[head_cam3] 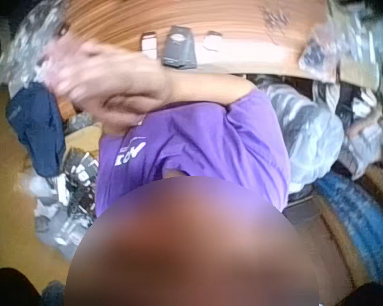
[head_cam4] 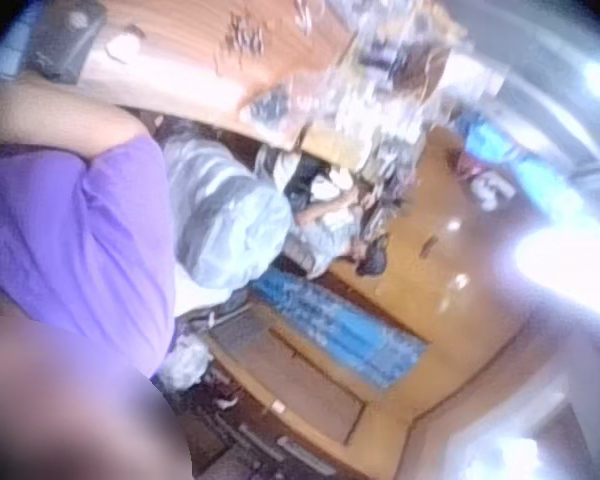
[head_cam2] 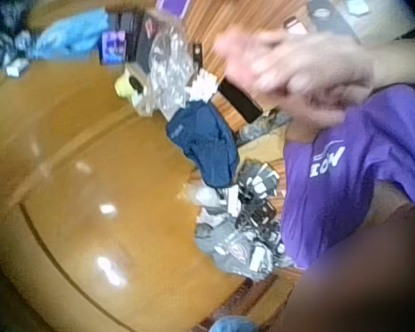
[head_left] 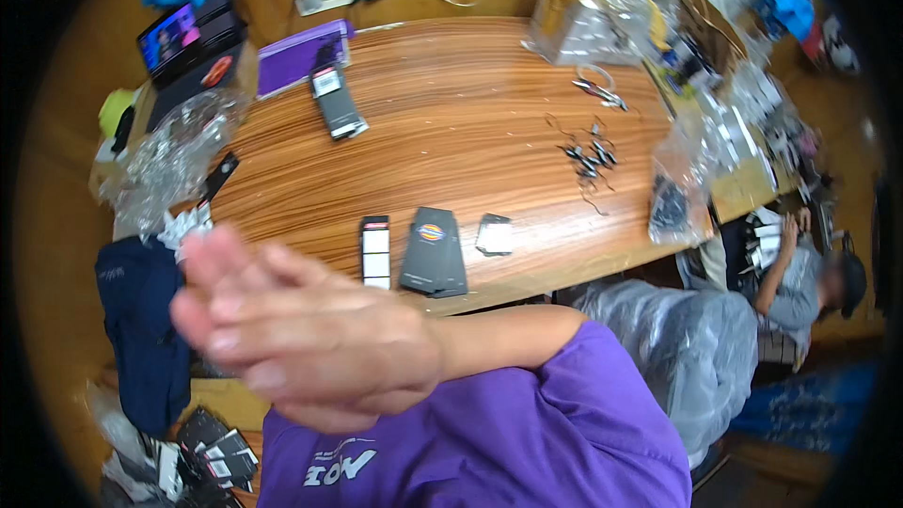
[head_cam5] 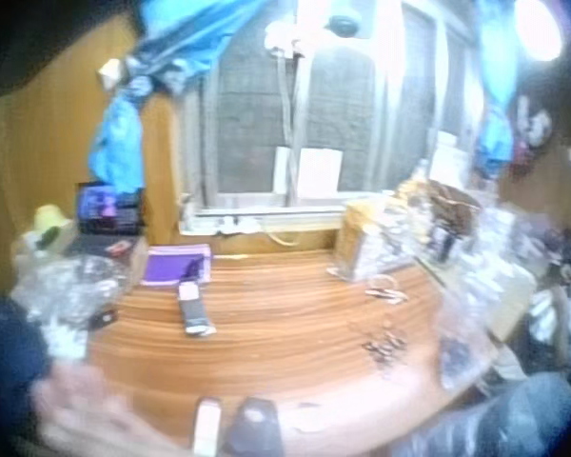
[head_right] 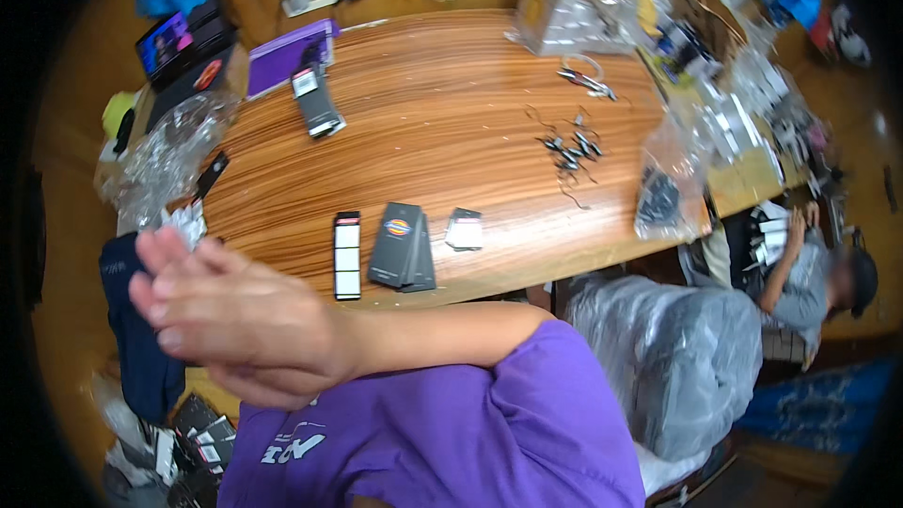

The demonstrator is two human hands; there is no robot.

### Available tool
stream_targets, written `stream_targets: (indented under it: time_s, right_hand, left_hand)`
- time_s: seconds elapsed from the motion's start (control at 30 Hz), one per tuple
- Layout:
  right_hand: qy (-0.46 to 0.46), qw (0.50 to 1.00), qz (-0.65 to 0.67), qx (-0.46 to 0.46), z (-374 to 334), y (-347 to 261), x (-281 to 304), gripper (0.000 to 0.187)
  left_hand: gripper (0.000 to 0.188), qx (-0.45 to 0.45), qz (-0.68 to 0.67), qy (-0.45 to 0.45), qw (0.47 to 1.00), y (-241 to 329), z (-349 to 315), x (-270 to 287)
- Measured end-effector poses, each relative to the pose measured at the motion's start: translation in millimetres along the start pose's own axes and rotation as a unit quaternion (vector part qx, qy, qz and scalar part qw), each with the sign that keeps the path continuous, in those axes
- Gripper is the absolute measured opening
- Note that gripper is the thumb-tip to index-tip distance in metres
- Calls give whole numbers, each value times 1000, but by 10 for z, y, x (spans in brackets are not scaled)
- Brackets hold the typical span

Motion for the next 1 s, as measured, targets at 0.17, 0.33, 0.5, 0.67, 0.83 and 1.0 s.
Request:
stream_targets:
  time_s: [0.17,0.33,0.5,0.67,0.83,1.0]
  right_hand:
    - [112,901,379,-181,-189,87,-79,46]
    - [204,873,359,-261,-199,91,280,52]
    - [236,831,410,-293,-316,188,382,56]
    - [302,754,479,-332,-495,563,586,54]
    - [399,689,479,-370,-631,816,900,53]
    - [431,780,287,-353,-628,879,1268,52]
  left_hand:
    - [55,-186,-180,-8,966,571,-247,-274]
    - [39,-365,461,76,805,650,-269,-601]
    - [24,-350,582,-396,618,388,-522,-974]
    - [22,-328,489,-505,631,-52,-534,-1094]
    - [22,-443,406,-429,675,42,-308,-1312]
    - [18,-185,334,-237,894,-304,481,-741]
Point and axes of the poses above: each hand's wrist, its own z-axis towards the middle knuckle, its own x-axis out of the back of the hand, y = z × x, the point moved 9 cm from there along z, towards the middle knuckle, and after that the axes turned 15 degrees about z, right-handed, at the moved point
